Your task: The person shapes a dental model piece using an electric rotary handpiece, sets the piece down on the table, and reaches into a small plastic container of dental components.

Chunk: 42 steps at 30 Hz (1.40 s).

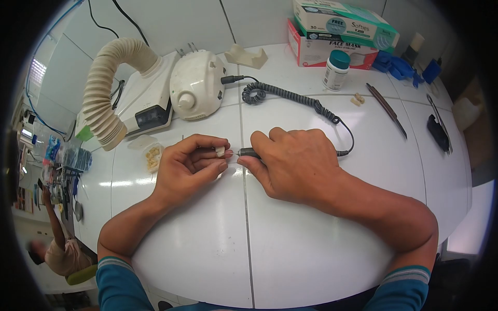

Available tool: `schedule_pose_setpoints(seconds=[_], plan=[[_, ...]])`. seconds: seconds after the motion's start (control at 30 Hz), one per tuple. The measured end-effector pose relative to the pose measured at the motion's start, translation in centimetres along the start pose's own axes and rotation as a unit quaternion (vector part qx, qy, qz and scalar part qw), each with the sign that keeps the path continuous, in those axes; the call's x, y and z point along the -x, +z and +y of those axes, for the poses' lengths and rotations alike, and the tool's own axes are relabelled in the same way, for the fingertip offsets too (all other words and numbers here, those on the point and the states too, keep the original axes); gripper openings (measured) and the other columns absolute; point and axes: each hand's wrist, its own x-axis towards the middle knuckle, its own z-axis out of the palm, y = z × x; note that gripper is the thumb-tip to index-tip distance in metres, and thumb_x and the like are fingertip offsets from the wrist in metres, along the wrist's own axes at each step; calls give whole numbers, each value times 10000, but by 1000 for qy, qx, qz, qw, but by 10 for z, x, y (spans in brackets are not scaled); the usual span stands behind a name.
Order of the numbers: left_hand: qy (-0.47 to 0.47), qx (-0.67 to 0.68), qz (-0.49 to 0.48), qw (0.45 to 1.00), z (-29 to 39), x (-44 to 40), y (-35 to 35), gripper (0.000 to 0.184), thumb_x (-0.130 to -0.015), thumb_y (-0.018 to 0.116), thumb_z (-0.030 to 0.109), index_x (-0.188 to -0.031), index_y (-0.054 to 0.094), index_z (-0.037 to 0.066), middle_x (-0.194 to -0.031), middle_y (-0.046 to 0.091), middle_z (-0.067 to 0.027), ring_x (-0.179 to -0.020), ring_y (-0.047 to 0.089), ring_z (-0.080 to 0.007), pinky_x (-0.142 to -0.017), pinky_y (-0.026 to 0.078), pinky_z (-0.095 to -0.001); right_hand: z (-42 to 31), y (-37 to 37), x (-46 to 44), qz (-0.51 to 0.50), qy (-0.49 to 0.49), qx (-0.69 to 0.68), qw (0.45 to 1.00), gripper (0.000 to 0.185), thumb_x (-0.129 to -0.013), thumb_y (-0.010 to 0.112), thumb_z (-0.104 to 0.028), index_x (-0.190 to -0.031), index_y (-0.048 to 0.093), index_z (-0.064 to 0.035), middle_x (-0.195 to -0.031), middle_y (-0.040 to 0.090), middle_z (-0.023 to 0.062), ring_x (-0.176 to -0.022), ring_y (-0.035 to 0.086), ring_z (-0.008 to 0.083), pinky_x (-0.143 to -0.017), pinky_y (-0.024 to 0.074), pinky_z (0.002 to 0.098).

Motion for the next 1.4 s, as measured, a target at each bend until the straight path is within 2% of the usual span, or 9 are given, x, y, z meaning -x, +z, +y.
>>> schedule_pose_setpoints(seconds=[0.2, 0.4, 0.6, 0.9, 1.0, 1.4], plan=[[18, -56, 8, 998, -1, 1, 2, 286, -1001, 748, -63, -1286, 722, -59, -1246, 775, -140, -1161, 778, -193, -1055, 634, -305, -1, -1, 0, -10, -6, 2, 1000, 435, -1079, 663, -477, -976, 717, -58, -774, 718, 146, -634, 738, 337, -524, 543, 459], [11, -130, 10, 991, 7, 3, 1, 252, -1002, 783, -16, -1249, 739, -44, -1169, 797, -117, -1039, 779, -138, -958, 646, -277, 0, 0, 1, -4, -20, -3, 1000, 435, -1076, 670, -480, -969, 715, -61, -765, 716, 139, -616, 733, 328, -513, 540, 449], [32, -142, 5, 989, 3, 3, 0, 244, -1002, 791, 1, -1239, 745, -30, -1126, 805, -104, -1004, 777, -127, -883, 633, -271, 0, 0, 1, -4, -25, -1, 1000, 431, -1076, 673, -477, -962, 709, -64, -761, 714, 134, -607, 729, 319, -503, 536, 442], [33, -146, 2, 989, 4, 2, 0, 284, -994, 792, -4, -1269, 721, -19, -1129, 763, -69, -999, 735, -96, -900, 610, -257, 1, 0, 1, -3, -27, -1, 1000, 429, -1077, 671, -478, -965, 708, -65, -766, 712, 132, -612, 725, 322, -513, 535, 442], [48, -107, 35, 993, -2, 1, 4, 229, -976, 822, 68, -1180, 747, -6, -996, 780, -62, -891, 734, -98, -824, 626, -262, 1, 2, 2, 3, -31, -3, 1000, 430, -1077, 671, -478, -965, 708, -65, -772, 713, 131, -611, 724, 321, -513, 534, 442], [28, -121, 39, 992, 0, 2, 3, 224, -965, 831, 90, -1152, 756, -8, -970, 793, -62, -883, 729, -81, -785, 593, -239, 0, 0, 2, -5, -28, 0, 1000, 428, -1079, 672, -480, -965, 702, -69, -787, 716, 133, -614, 725, 317, -512, 534, 438]])
